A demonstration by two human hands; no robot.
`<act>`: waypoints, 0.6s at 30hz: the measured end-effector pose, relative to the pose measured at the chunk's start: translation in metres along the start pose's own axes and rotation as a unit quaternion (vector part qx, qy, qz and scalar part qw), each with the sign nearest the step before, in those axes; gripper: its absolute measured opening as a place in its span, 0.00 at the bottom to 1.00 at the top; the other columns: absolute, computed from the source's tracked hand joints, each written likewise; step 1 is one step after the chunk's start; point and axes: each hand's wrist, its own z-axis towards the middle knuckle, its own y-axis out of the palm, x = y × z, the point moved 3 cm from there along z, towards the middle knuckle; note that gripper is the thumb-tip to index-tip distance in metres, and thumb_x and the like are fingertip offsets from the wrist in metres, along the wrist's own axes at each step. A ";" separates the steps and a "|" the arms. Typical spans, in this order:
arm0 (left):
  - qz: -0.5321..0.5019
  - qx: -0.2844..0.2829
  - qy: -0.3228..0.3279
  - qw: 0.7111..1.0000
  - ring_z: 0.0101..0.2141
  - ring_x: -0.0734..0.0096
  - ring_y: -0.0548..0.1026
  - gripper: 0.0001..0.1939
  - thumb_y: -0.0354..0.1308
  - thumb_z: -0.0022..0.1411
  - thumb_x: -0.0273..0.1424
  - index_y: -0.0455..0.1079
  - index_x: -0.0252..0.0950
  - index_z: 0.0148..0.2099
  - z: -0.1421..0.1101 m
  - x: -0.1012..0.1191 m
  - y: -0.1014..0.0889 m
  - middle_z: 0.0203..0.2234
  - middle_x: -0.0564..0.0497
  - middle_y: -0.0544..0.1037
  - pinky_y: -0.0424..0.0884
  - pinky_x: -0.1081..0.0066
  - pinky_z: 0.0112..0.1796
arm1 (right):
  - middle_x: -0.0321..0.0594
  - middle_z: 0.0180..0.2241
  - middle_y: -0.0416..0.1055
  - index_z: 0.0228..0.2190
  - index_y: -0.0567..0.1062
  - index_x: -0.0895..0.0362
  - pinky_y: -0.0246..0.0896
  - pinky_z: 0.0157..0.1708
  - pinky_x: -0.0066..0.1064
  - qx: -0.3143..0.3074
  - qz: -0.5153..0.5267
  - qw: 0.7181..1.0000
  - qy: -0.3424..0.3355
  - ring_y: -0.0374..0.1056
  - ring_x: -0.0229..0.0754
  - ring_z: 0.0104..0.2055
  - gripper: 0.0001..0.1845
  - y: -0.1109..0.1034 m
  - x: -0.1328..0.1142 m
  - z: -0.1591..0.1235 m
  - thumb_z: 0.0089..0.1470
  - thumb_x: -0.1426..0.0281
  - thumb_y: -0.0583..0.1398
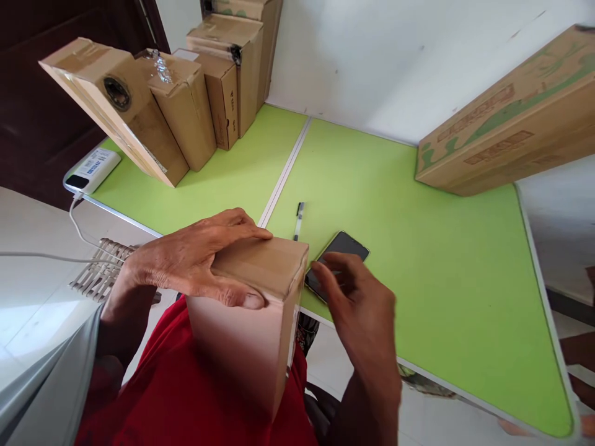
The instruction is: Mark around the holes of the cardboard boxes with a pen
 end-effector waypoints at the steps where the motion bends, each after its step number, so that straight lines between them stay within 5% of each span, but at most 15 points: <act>1: 0.000 -0.005 -0.004 1.000 0.57 0.47 0.76 0.47 0.69 0.62 0.62 0.71 0.43 0.74 -0.001 0.000 0.000 0.61 0.42 0.74 0.74 0.57 0.55 | 0.39 0.33 0.80 0.41 0.80 0.55 0.66 0.33 0.33 -0.041 -0.060 0.997 0.021 0.76 0.45 0.33 0.10 0.010 0.001 0.008 0.65 0.61 0.68; 3: 0.002 -0.012 -0.013 1.000 0.58 0.46 0.75 0.45 0.68 0.65 0.58 0.68 0.41 0.75 -0.003 0.001 -0.002 0.62 0.41 0.72 0.73 0.57 0.58 | 0.40 0.31 0.78 0.37 0.77 0.55 0.59 0.34 0.34 -0.098 -0.157 0.982 0.048 0.73 0.47 0.33 0.03 0.029 0.004 0.027 0.65 0.70 0.66; 9: -0.011 -0.015 0.000 1.000 0.61 0.43 0.74 0.45 0.70 0.64 0.50 0.67 0.35 0.76 -0.007 -0.001 -0.004 0.64 0.38 0.71 0.73 0.53 0.61 | 0.36 0.22 0.63 0.27 0.64 0.49 0.42 0.31 0.37 -0.101 -0.215 0.968 0.080 0.60 0.46 0.26 0.15 0.063 0.019 0.060 0.60 0.76 0.61; 14: -0.041 -0.046 0.071 0.996 0.65 0.42 0.72 0.43 0.70 0.61 0.42 0.67 0.39 0.76 -0.005 -0.017 -0.010 0.67 0.37 0.70 0.71 0.52 0.65 | 0.38 0.20 0.65 0.21 0.64 0.48 0.48 0.30 0.37 -0.083 -0.145 0.983 0.071 0.63 0.48 0.26 0.12 0.055 0.026 0.059 0.49 0.72 0.61; 18: -0.112 -0.053 0.124 0.985 0.68 0.38 0.71 0.43 0.71 0.63 0.45 0.69 0.39 0.76 -0.004 -0.031 -0.016 0.68 0.36 0.72 0.69 0.50 0.67 | 0.38 0.23 0.70 0.26 0.70 0.49 0.55 0.30 0.36 -0.013 -0.040 0.997 0.067 0.67 0.48 0.28 0.10 0.036 0.021 0.046 0.45 0.59 0.64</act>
